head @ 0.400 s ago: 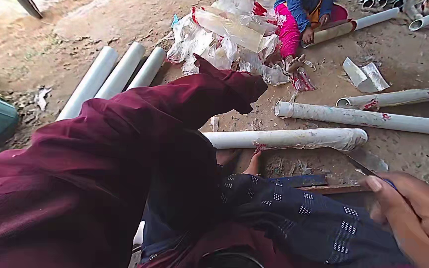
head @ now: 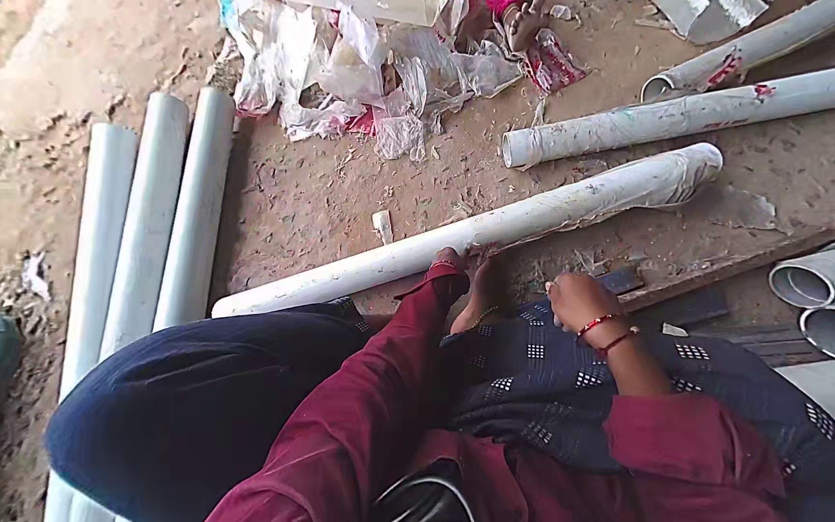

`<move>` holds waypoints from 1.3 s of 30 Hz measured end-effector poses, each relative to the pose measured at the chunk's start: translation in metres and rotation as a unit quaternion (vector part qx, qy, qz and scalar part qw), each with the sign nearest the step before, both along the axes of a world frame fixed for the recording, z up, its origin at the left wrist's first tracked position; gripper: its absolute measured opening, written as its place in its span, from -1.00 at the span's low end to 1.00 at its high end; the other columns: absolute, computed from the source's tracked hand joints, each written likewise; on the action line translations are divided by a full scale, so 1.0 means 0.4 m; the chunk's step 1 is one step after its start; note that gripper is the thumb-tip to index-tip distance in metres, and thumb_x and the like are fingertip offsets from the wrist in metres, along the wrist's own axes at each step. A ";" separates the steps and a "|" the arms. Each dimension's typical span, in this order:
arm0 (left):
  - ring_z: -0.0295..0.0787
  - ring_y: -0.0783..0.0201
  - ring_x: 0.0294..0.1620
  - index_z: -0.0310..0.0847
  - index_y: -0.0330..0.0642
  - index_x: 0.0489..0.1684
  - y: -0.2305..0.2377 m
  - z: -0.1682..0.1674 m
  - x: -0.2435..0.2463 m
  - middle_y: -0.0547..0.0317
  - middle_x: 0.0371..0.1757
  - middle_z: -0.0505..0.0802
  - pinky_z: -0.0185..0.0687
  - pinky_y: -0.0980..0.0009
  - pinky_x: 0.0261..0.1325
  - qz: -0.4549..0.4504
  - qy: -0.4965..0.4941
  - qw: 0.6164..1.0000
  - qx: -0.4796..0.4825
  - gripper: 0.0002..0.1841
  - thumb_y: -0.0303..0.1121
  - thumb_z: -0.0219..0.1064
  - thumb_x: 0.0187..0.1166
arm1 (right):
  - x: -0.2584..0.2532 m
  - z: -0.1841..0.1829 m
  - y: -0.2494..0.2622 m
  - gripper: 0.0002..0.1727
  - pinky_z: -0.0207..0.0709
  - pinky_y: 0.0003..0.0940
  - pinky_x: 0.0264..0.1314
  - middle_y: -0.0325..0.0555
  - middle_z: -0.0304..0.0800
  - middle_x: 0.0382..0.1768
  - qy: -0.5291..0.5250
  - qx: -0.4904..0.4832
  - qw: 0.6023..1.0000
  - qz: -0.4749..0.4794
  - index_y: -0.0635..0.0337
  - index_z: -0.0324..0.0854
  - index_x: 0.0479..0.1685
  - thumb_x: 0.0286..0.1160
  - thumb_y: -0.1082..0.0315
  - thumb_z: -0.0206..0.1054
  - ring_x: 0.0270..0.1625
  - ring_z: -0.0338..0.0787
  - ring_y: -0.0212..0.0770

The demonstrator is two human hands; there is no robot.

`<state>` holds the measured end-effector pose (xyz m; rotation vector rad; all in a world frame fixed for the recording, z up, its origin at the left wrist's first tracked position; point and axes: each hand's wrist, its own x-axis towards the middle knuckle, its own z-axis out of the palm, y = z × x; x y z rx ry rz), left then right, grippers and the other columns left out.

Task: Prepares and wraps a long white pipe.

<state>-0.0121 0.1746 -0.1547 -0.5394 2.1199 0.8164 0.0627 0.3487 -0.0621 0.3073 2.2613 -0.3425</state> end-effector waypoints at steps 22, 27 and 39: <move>0.81 0.45 -0.56 0.70 -0.39 -0.16 0.001 -0.124 -0.069 0.25 -0.53 0.86 0.79 0.49 -0.35 0.099 0.199 0.922 0.316 -0.70 -0.45 0.04 0.85 | -0.069 -0.061 0.018 -0.59 0.56 0.23 0.12 0.37 0.78 0.05 0.013 -0.048 0.999 -0.021 0.46 0.66 0.01 0.89 0.27 0.01 0.23 0.79 0.31; 0.92 0.35 -0.05 0.69 -0.31 0.01 -0.016 -0.008 -0.142 0.17 -0.11 0.95 0.82 0.34 0.11 0.018 0.351 0.865 0.358 -0.62 -0.43 -0.14 0.82 | -0.064 -0.062 0.013 -0.57 0.55 0.25 0.15 0.39 0.77 0.10 0.009 -0.050 0.999 -0.011 0.47 0.65 0.05 0.90 0.24 0.00 0.27 0.77 0.33; 0.58 -0.37 0.56 0.71 -0.38 0.31 -0.186 -0.173 -0.245 -0.42 0.40 0.75 0.31 -0.37 0.58 -0.170 0.128 0.953 -0.216 -0.41 -0.05 -0.14 0.93 | -0.043 -0.092 -0.005 -0.61 0.56 0.25 0.13 0.35 0.80 0.03 0.017 -0.013 1.000 0.005 0.43 0.70 0.02 0.87 0.26 0.06 0.21 0.79 0.30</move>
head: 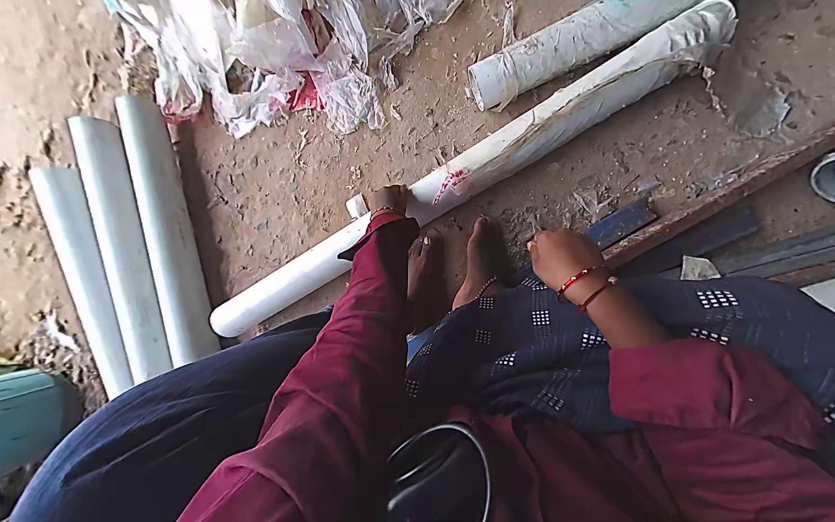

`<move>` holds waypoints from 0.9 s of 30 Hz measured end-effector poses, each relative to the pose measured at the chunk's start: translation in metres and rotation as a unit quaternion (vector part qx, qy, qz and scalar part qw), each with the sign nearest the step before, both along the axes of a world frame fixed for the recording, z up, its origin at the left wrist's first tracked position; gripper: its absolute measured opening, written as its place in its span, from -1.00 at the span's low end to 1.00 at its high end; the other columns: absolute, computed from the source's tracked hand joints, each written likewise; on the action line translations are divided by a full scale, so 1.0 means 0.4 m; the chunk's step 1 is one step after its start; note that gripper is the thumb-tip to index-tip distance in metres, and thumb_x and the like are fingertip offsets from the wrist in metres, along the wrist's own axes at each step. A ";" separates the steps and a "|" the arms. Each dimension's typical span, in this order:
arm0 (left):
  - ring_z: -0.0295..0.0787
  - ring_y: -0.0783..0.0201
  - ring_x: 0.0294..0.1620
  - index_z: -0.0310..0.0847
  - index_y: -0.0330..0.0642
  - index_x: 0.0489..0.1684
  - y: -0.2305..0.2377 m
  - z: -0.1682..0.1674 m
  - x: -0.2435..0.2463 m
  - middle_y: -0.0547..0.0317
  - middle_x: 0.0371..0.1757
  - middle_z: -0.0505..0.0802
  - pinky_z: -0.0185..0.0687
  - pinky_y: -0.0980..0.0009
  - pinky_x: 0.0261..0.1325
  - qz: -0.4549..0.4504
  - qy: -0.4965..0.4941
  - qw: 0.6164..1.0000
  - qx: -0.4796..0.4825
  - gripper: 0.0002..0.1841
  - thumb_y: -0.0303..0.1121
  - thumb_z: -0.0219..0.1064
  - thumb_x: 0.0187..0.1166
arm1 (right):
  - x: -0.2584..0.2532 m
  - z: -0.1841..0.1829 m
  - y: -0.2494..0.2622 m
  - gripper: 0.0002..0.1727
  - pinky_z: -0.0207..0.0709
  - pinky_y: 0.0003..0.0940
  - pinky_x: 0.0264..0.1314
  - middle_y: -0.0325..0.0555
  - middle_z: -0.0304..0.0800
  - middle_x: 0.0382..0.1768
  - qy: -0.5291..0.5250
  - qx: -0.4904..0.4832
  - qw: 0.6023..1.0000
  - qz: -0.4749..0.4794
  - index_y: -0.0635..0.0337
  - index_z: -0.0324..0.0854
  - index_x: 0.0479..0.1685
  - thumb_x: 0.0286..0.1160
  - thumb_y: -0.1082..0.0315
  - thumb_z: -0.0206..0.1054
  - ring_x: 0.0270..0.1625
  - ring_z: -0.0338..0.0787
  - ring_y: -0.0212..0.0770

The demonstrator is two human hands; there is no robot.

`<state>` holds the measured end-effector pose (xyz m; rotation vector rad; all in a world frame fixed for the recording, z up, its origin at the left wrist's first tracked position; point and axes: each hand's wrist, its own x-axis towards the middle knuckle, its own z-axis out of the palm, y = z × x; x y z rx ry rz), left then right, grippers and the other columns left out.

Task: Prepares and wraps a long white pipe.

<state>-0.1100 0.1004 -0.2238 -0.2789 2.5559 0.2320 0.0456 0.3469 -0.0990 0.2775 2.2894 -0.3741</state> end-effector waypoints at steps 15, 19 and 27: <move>0.81 0.02 0.32 0.76 -0.15 0.36 -0.018 -0.087 0.089 0.01 0.18 0.93 0.45 -0.01 0.55 0.058 0.182 0.947 0.258 -0.66 -0.29 0.14 0.84 | -0.018 -0.071 0.004 -0.55 0.54 0.29 0.05 0.35 0.82 -0.15 -0.012 -0.007 1.000 -0.005 0.44 0.69 -0.07 0.91 0.23 0.00 0.02 0.82 0.33; 0.69 -0.21 0.49 0.76 -0.34 0.32 -0.020 -0.120 0.120 -0.18 0.35 0.84 0.36 -0.09 0.66 -0.125 0.268 0.911 0.286 -0.64 -0.35 0.18 0.76 | -0.023 -0.085 0.004 -0.57 0.54 0.33 0.08 0.39 0.82 -0.08 -0.012 -0.004 1.000 0.008 0.46 0.69 -0.01 0.90 0.24 0.03 0.08 0.82 0.37; 0.51 -0.23 0.67 0.49 -0.33 0.63 0.040 -0.140 0.178 -0.18 0.64 0.62 0.21 -0.16 0.74 -0.216 0.273 0.929 0.126 -0.23 0.07 0.37 0.53 | -0.034 -0.092 0.005 -0.59 0.51 0.35 0.18 0.43 0.79 0.02 -0.031 -0.005 0.999 0.021 0.45 0.67 0.07 0.89 0.25 0.03 0.22 0.77 0.39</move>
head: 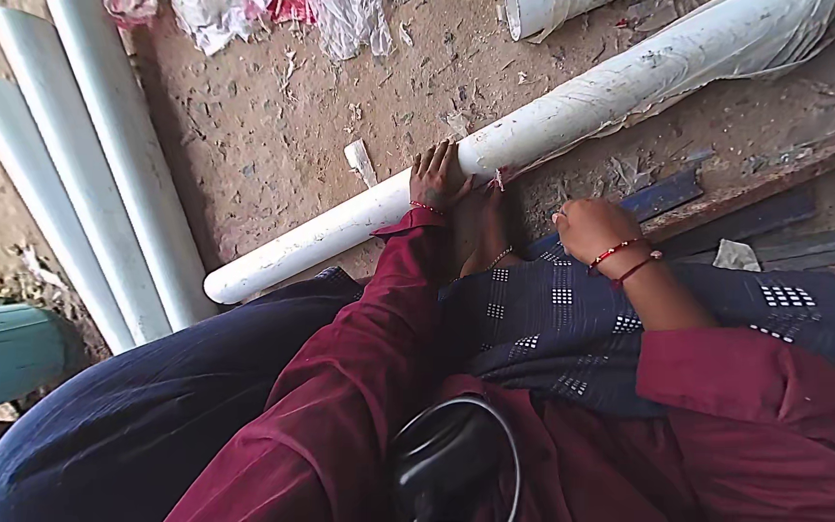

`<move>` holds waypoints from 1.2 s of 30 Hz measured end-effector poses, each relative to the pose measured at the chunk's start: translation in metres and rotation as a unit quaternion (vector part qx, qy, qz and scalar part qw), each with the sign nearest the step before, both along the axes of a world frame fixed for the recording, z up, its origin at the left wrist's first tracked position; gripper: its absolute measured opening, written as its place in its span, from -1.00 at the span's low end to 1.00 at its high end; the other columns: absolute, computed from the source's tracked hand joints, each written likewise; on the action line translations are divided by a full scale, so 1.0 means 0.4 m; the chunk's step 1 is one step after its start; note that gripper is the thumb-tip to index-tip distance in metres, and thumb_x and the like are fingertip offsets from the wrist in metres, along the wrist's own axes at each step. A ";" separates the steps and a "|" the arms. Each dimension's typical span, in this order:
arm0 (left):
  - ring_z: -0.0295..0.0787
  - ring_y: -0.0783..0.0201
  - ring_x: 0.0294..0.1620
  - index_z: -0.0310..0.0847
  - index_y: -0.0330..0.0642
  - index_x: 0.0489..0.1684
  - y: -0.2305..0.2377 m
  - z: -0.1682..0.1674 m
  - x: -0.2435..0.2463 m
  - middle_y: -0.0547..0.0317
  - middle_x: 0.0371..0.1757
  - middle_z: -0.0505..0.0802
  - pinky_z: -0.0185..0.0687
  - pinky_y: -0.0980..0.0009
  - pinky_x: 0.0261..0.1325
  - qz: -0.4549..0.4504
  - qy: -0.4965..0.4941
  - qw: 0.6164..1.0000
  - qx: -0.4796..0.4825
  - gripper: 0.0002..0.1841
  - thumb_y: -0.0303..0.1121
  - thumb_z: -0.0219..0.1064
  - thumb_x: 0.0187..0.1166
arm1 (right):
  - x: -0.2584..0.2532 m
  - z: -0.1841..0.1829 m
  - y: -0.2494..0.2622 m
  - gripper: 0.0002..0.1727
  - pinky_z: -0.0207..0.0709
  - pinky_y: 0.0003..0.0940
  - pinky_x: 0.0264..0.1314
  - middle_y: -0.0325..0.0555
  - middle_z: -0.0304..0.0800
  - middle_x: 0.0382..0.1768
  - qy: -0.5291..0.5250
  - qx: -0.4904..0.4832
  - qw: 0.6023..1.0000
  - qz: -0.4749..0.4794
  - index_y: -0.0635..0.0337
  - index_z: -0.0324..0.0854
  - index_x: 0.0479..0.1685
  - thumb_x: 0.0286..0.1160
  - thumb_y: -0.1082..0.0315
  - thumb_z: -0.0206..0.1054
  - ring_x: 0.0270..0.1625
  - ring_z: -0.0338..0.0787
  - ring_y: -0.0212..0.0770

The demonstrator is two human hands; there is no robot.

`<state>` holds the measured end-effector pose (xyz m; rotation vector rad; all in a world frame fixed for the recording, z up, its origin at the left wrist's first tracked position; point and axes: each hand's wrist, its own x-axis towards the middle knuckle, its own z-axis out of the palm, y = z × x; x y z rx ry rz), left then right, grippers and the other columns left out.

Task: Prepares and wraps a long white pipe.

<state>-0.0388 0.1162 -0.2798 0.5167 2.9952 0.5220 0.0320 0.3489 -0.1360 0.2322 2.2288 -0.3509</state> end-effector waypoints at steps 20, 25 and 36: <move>0.43 -0.26 0.71 0.47 -0.34 0.64 0.013 -0.017 0.013 -0.17 0.65 0.60 -0.01 -0.31 0.77 0.040 0.013 0.999 0.018 -0.27 0.03 0.30 0.59 | 0.000 0.008 -0.006 -0.58 0.51 0.33 0.14 0.42 0.79 -0.01 -0.011 0.004 1.000 0.022 0.49 0.67 0.02 0.89 0.27 0.01 0.19 0.79 0.38; 0.53 -0.27 0.63 0.54 -0.31 0.59 0.036 -0.031 0.019 -0.17 0.60 0.66 0.15 -0.29 0.68 0.073 0.043 0.996 0.011 -0.35 -0.12 0.34 0.52 | 0.001 0.007 -0.008 -0.61 0.51 0.33 0.10 0.43 0.77 -0.04 -0.004 0.006 1.000 0.025 0.48 0.66 -0.05 0.87 0.29 0.04 0.17 0.78 0.38; 0.50 -0.25 0.66 0.48 -0.35 0.63 0.004 -0.027 0.015 -0.19 0.63 0.62 0.10 -0.20 0.75 0.036 0.022 0.998 0.048 -0.33 -0.07 0.31 0.60 | 0.002 0.013 -0.009 -0.62 0.51 0.33 0.12 0.41 0.79 -0.03 -0.007 0.001 1.000 0.020 0.46 0.67 -0.02 0.87 0.29 0.04 0.18 0.79 0.37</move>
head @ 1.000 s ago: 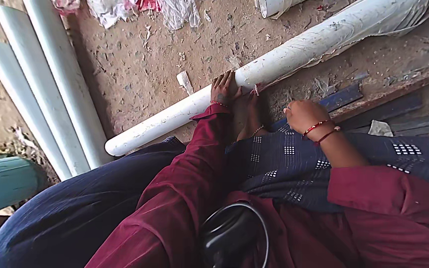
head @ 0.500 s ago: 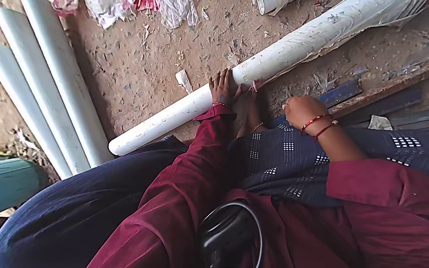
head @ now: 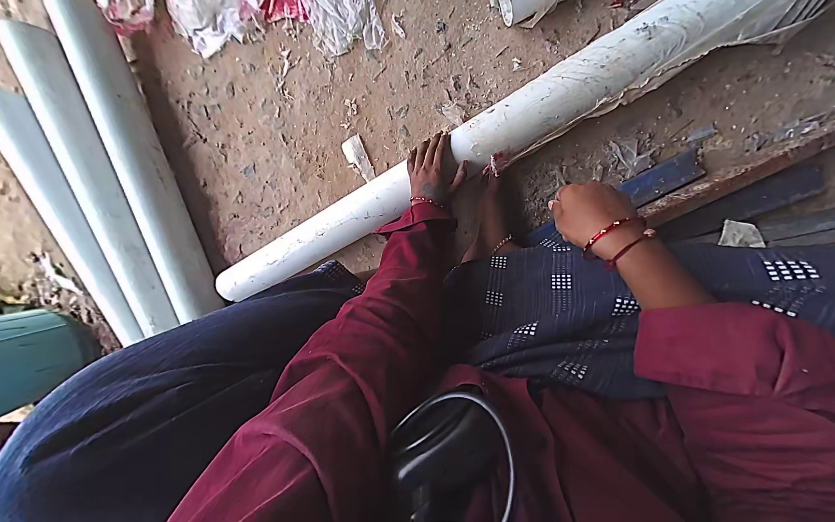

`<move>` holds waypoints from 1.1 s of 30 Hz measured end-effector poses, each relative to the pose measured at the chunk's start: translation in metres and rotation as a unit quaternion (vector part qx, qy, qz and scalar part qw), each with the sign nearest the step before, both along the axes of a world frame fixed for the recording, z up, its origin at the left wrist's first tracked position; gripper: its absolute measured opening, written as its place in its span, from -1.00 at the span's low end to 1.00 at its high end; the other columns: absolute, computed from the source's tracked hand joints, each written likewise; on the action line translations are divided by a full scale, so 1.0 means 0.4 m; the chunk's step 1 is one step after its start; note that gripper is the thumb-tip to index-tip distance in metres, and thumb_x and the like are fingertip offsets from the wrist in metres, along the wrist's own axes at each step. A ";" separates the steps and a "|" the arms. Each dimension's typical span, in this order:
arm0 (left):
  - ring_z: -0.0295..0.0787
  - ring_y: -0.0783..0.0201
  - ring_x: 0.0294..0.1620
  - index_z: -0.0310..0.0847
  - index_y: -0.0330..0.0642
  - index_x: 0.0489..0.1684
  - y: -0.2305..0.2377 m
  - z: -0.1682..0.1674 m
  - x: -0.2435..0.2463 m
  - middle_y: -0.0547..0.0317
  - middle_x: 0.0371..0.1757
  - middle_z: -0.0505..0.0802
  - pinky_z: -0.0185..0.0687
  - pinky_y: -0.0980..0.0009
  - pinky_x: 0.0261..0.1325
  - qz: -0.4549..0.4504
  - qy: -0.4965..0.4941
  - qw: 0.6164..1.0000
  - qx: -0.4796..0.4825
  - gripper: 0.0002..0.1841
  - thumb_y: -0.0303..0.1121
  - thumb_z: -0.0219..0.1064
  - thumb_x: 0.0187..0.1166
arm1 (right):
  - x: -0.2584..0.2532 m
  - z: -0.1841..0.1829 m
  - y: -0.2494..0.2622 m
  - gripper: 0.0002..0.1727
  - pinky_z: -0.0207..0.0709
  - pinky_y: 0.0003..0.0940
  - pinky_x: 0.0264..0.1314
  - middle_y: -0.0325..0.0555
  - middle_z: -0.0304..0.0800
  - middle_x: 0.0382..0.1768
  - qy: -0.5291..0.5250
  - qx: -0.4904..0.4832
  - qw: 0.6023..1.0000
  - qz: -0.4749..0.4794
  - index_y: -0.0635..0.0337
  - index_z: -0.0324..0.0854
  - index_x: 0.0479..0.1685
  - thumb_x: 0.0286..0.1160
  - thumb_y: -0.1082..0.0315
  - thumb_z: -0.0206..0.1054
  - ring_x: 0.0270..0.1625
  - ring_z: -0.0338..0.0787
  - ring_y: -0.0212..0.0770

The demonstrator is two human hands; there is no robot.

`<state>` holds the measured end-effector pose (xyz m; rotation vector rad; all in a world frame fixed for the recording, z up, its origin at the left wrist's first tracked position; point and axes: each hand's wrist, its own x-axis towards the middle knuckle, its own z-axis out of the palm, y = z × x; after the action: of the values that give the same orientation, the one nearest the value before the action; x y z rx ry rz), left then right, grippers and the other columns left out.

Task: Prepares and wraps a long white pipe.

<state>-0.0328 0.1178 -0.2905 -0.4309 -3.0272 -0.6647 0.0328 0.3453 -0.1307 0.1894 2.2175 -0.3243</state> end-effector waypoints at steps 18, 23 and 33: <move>0.62 -0.27 0.56 0.58 -0.44 0.46 -0.004 -0.013 0.000 -0.25 0.49 0.73 0.26 -0.17 0.69 -0.008 0.055 0.996 0.069 -0.45 -0.40 0.29 0.42 | -0.001 -0.007 -0.002 -0.59 0.52 0.33 0.13 0.43 0.78 0.00 -0.004 0.012 1.000 0.014 0.47 0.66 -0.01 0.89 0.27 0.01 0.20 0.78 0.38; 0.54 -0.39 0.55 0.79 -0.27 -0.11 -0.026 -0.053 0.014 -0.30 0.31 0.79 0.17 -0.32 0.68 -0.059 0.133 0.983 0.111 -0.75 -0.33 0.53 0.36 | 0.000 0.002 -0.002 -0.60 0.53 0.32 0.11 0.43 0.78 0.00 0.000 0.006 1.000 0.009 0.46 0.67 -0.03 0.88 0.27 0.03 0.20 0.78 0.39; 0.52 -0.41 0.59 0.85 -0.33 -0.21 0.010 -0.053 0.036 -0.28 0.29 0.83 -0.13 -0.48 0.72 0.010 0.122 0.983 0.138 -0.78 -0.32 0.55 0.40 | -0.001 0.013 0.000 -0.63 0.52 0.33 0.13 0.44 0.77 0.02 0.005 -0.016 1.000 0.002 0.46 0.67 -0.01 0.86 0.30 0.06 0.23 0.77 0.39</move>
<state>-0.0184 0.1216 -0.3118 -0.4331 -2.6564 -0.9372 0.0326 0.3453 -0.1254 0.1661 2.2203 -0.3584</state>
